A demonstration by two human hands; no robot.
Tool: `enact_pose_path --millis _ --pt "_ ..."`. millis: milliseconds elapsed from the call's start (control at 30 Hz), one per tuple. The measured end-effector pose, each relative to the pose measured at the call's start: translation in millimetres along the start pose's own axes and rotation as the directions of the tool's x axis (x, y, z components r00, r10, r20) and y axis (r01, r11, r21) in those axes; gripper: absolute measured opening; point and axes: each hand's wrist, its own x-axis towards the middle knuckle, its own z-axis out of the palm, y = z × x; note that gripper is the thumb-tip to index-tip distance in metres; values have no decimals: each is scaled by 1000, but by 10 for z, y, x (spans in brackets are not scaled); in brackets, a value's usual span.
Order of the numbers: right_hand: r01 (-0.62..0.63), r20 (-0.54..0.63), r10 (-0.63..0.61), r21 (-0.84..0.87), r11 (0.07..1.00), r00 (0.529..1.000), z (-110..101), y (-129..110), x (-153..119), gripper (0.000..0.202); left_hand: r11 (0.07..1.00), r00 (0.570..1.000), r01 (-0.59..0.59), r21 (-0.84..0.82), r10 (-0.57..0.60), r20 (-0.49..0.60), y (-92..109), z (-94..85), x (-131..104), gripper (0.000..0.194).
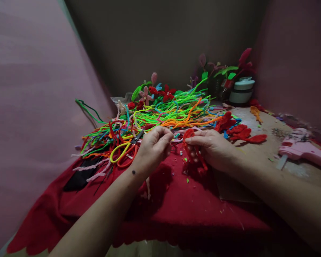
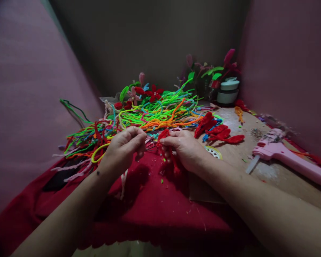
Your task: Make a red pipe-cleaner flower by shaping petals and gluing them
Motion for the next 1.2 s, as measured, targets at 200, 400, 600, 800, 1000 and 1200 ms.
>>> enact_pose_path --millis 200,400,600,800,1000,1200 --pt "14 -14 -14 4 1000 1000 9 -8 2 16 982 981 172 -75 -164 105 -58 13 44 18" --pt "60 -4 -60 -14 998 998 -2 2 -1 16 855 889 371 -362 -215 404 -139 86 25 23" --pt "19 -40 -21 -64 998 999 29 3 -16 18 952 987 148 -270 -124 105 -76 139 19 16" --pt "-52 15 53 -67 996 998 26 14 -7 23 995 998 -54 -89 55 18 -106 147 -6 7" --pt "-92 -41 89 -69 993 995 38 -3 -30 21 624 798 -550 555 588 131 -193 114 -28 10" --pt "-95 -109 82 -118 988 991 73 -30 -39 22 297 758 -527 796 588 283 -284 124 -32 17"
